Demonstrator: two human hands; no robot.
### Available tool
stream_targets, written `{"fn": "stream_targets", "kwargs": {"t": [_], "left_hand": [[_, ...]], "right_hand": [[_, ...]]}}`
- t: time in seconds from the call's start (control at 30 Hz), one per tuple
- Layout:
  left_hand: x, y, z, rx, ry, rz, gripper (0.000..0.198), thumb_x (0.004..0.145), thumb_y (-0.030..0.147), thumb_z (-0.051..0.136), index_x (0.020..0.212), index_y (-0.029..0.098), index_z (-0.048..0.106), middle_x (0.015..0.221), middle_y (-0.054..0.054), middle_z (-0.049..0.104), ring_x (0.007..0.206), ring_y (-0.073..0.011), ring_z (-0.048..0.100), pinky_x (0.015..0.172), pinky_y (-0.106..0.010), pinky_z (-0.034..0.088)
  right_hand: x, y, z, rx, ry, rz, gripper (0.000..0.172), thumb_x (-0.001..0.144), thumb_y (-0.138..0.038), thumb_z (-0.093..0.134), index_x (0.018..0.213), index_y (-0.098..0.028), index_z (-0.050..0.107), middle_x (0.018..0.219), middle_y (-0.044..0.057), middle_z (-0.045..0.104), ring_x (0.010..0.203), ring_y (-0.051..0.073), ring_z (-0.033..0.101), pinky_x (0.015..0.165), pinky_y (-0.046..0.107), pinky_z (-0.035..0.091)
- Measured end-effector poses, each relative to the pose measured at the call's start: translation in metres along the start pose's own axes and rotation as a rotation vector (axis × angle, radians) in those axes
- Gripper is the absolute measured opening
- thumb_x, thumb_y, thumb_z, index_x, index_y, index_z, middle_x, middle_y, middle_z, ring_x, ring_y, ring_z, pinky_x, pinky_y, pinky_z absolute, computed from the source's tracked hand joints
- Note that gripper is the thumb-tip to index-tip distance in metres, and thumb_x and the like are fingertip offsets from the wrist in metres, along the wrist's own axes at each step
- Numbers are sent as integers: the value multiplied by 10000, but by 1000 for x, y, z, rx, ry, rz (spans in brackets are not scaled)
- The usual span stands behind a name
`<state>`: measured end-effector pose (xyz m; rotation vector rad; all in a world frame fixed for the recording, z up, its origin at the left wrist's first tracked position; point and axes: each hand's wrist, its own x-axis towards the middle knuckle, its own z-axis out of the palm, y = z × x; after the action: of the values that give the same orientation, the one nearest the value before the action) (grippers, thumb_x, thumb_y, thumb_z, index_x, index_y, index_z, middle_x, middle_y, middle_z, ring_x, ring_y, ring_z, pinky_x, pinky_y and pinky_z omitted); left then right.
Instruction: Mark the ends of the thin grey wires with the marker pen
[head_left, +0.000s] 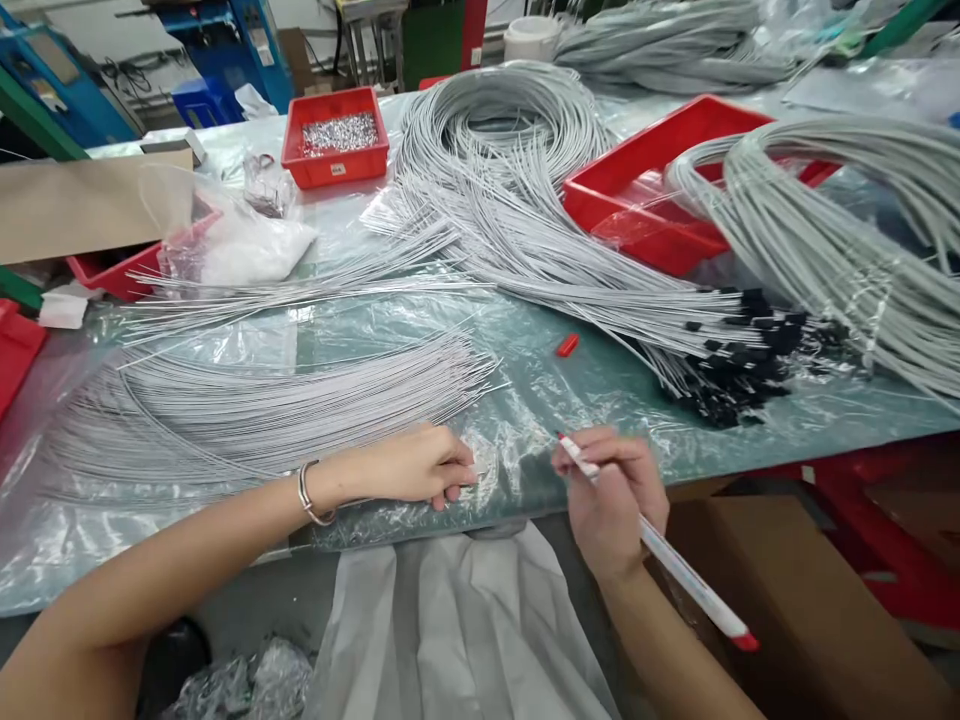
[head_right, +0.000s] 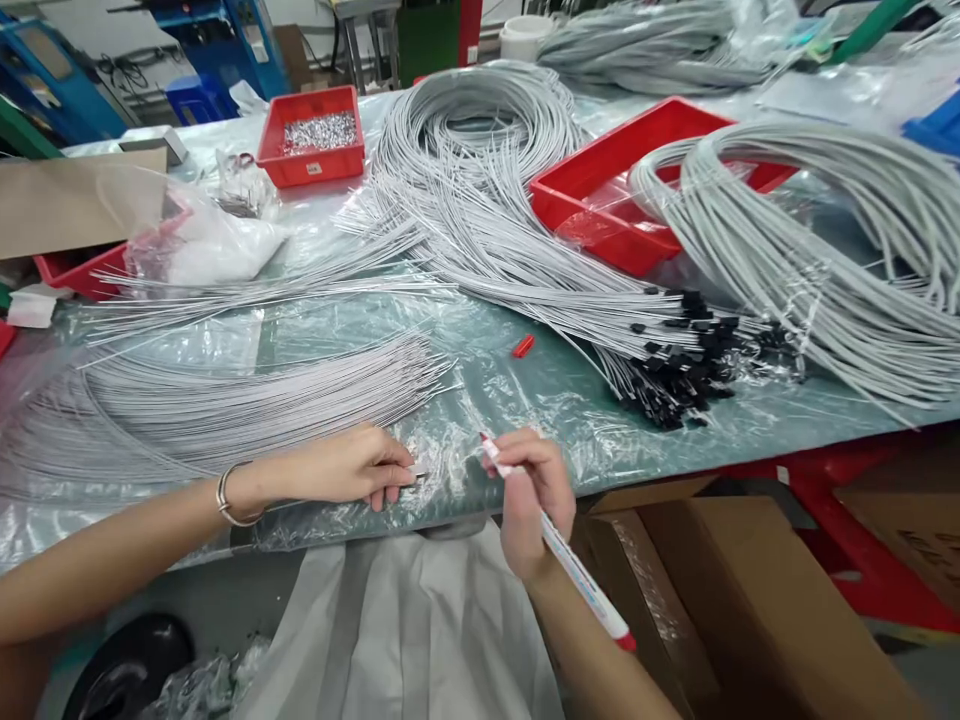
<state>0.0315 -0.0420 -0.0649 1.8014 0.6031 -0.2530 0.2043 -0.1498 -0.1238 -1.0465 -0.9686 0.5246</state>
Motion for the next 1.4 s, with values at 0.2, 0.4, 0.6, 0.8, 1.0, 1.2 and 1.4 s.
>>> {"fn": "stream_targets", "kwargs": {"t": [0.2,0.4,0.6,0.8,1.0,1.2,1.4], "left_hand": [[10,-11,5,-79,-62,-67,315,918,332,448,695,139,558,614,-20,628,551,-120,635,492,-174,469],[12,-10,1,-102,-94,-100,329,913,358,466,722,124,593,626,-27,639,550,-123,637,487,-178,472],[16,-12,1,-124,-99,-104,303,907,315,486,707,116,596,629,-33,644,522,-108,627,461,-167,456],[16,-11,0,-125,-113,-94,299,915,319,478,725,118,591,655,-45,655,534,-109,637,460,-161,455],[16,-14,0,-141,-117,-90,293,917,328,474,743,125,594,679,-51,664,560,-125,652,472,-172,473],[16,-13,0,-147,-105,-96,283,911,318,487,720,131,582,668,-41,659,544,-121,646,464,-172,464],[16,-12,0,-139,-110,-102,298,915,328,478,715,130,575,679,-44,660,552,-118,643,467,-174,461]], "right_hand": [[-14,0,-2,-292,-288,106,103,823,-127,572,770,-199,623,645,-6,637,542,127,594,503,235,457],[-8,-2,4,-480,-266,-70,218,802,-105,575,599,-183,570,464,-52,488,412,82,434,428,223,342],[-9,-1,5,-534,-300,-115,233,807,-103,575,603,-199,514,478,-52,438,416,85,374,434,247,316],[-9,1,4,-530,-315,-133,209,807,-87,567,645,-213,530,491,-46,454,425,96,380,437,261,318],[-11,3,3,-527,-329,-152,203,788,-60,576,661,-214,538,498,-49,452,433,92,380,441,262,328],[-10,2,4,-546,-323,-182,248,790,-53,563,619,-214,482,470,-53,415,413,89,357,433,269,306],[-9,0,4,-542,-344,-176,262,787,-55,561,613,-218,455,467,-60,382,410,86,339,436,264,294]]}}
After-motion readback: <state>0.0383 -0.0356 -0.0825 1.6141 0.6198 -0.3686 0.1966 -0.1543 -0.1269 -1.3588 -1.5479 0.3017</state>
